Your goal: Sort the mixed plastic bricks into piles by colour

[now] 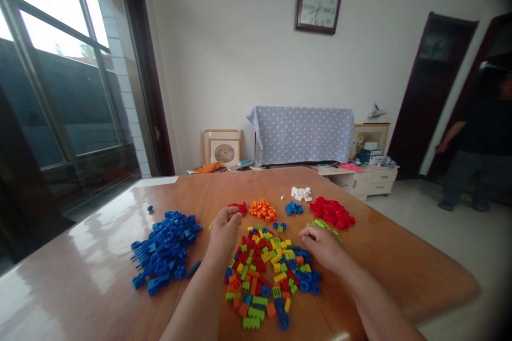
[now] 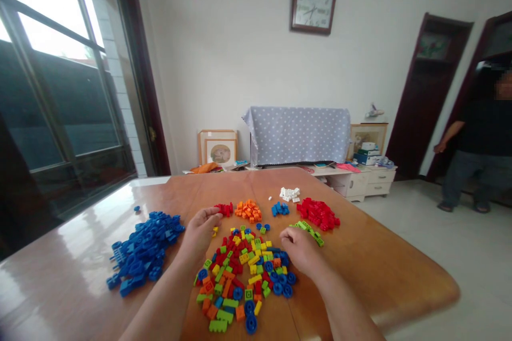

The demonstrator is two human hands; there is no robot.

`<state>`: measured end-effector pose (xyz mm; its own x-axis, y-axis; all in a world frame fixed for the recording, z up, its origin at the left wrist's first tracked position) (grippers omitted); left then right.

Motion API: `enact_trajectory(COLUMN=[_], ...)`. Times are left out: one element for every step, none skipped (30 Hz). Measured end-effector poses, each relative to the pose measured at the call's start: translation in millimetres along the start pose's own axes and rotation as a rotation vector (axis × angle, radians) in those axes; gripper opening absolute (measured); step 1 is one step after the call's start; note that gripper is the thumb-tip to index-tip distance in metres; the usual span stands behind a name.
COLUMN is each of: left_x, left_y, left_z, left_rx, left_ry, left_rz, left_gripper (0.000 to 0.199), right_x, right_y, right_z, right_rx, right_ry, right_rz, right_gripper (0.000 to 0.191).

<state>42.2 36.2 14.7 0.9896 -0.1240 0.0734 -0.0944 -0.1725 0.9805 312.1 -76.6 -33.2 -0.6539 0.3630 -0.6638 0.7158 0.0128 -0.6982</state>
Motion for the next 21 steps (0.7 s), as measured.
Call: enact_trajectory(left_x=[-0.5,-0.9,-1.2,-1.5,-1.7,-1.8,-1.7,-1.6,-1.5,-1.3,-1.2,-1.1,-1.1,-1.1,-1.1,-1.3,-1.6,-2.0,-2.6,-3.3,-4.2], left_y=[0.4,0.7,1.0,1.2,1.2,1.2,1.0,0.7,0.4,0.1,-0.2,-0.5,-0.8,-0.9,-1.0,-0.9,-0.7,-0.4,-0.1,0.3,0.7], left_z=[-0.3,-0.6,-0.9,-1.1,-1.2,-1.3,-1.3,-1.2,-1.1,-1.0,-0.8,-0.7,-0.7,-0.7,-0.8,-0.9,-1.1,-1.4,-1.6,-1.9,-2.2], left_rx=[-0.002,-0.003,-0.004,-0.004,-0.004,-0.004,-0.004,-0.004,-0.004,-0.005,-0.006,-0.007,-0.01,-0.011,-0.012,-0.012,-0.012,-0.011,-0.012,-0.012,-0.011], left_ry=[0.005,0.011,0.019,0.026,0.033,0.037,0.039,0.039,0.037,0.035,0.033,0.031,0.03,0.03,0.031,0.033,0.036,0.042,0.047,0.052,0.058], left_rz=[-0.002,0.0,0.004,0.01,0.016,0.022,0.026,0.029,0.031,0.033,0.035,0.037,0.04,0.044,0.047,0.048,0.048,0.047,0.044,0.04,0.036], left_gripper=[0.039,0.039,0.039,0.039,0.039,0.039,0.04,0.041,0.041,0.042,0.042,0.042,0.042,0.041,0.041,0.041,0.041,0.041,0.041,0.041,0.042], right_x=[-4.1,-8.1,-11.4,-13.7,-15.1,-15.6,-15.5,-14.9,-14.1,-13.4,-12.8,-12.3,-11.8,-11.2,-10.2,-8.9,-7.3,-5.5,-3.6,-1.8,-0.4], right_y=[5.2,10.2,14.6,18.3,20.8,22.2,22.4,21.5,19.9,17.7,15.2,12.7,10.3,8.2,6.5,5.1,3.9,2.8,1.7,0.5,-0.7], right_z=[0.0,0.7,2.3,4.9,8.3,12.5,17.0,21.7,26.1,30.0,33.2,35.5,36.9,37.5,37.5,36.9,36.1,35.1,34.1,33.0,31.9], right_rx=[0.014,0.028,0.041,0.052,0.061,0.066,0.07,0.071,0.073,0.076,0.079,0.083,0.087,0.091,0.094,0.095,0.096,0.095,0.094,0.093,0.092], right_ry=[0.032,0.053,0.059,0.051,0.03,0.001,-0.031,-0.064,-0.096,-0.124,-0.145,-0.16,-0.171,-0.179,-0.183,-0.186,-0.189,-0.191,-0.193,-0.197,-0.2], right_rz=[-0.023,-0.039,-0.053,-0.069,-0.088,-0.111,-0.138,-0.165,-0.187,-0.203,-0.212,-0.217,-0.22,-0.223,-0.224,-0.224,-0.221,-0.217,-0.213,-0.21,-0.208], right_gripper=[0.018,0.018,0.018,0.018,0.017,0.017,0.016,0.015,0.015,0.015,0.015,0.015,0.015,0.014,0.013,0.012,0.011,0.011,0.011,0.011,0.011])
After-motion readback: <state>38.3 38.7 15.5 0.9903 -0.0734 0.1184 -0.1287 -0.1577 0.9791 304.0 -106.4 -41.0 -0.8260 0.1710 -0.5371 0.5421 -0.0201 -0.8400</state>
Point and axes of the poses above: each hand's wrist, its own z-axis away from the middle knuckle, its own x-axis out of the palm, y = z × x, the point moved 3 cm from there along -z, towards the middle knuckle, and after that the axes turned 2 degrees about -y, right-handed, at the moved point
